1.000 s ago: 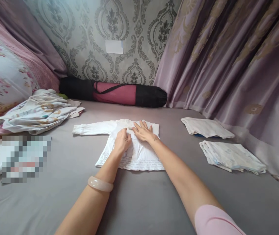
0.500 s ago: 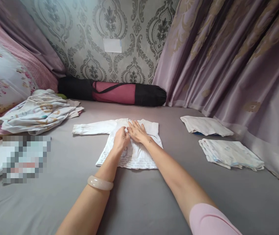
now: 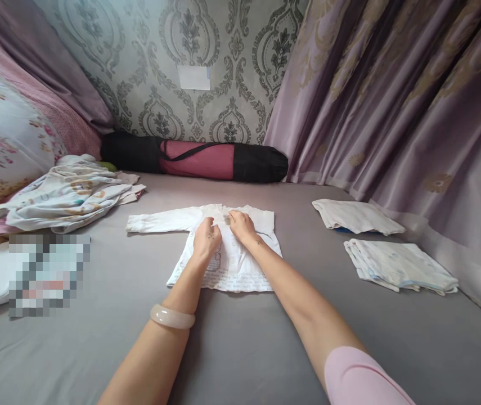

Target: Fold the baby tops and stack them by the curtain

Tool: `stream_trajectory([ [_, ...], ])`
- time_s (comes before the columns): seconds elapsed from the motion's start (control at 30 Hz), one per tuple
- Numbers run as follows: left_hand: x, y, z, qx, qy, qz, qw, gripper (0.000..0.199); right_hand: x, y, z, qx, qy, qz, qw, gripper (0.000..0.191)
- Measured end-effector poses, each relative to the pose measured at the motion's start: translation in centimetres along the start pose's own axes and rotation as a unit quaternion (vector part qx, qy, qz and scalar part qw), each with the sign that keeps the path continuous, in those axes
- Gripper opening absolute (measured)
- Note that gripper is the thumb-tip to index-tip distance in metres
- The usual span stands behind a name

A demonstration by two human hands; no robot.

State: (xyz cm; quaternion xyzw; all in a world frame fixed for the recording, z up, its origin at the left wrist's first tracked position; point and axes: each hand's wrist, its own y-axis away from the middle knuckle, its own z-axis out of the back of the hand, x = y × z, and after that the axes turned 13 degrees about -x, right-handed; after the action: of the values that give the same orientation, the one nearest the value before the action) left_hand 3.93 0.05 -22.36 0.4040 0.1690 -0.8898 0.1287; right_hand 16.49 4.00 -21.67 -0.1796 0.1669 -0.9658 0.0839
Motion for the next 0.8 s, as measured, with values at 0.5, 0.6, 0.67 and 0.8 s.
stream_trajectory([
  [0.5, 1.0, -0.9, 0.0, -0.03, 0.046, 0.006, 0.998, 0.035, -0.2, 0.2, -0.6, 0.108, -0.018, 0.05, 0.993, 0.062],
  [0.6, 1.1, -1.2, 0.5, -0.034, 0.065, 0.022, 0.997, 0.034, -0.5, 0.0, -1.1, 0.136, -0.026, 0.035, 0.99, 0.062],
  [0.67, 1.0, -1.3, 1.0, -0.035, 0.076, 0.037, 0.996, 0.035, -0.8, -0.3, -1.0, 0.146, -0.051, 0.031, 0.988, 0.063],
  [0.8, 1.2, -1.6, 2.0, -0.038, 0.085, 0.053, 0.994, 0.038, -2.2, -0.8, 0.1, 0.128, -0.093, -0.006, 0.987, 0.064],
])
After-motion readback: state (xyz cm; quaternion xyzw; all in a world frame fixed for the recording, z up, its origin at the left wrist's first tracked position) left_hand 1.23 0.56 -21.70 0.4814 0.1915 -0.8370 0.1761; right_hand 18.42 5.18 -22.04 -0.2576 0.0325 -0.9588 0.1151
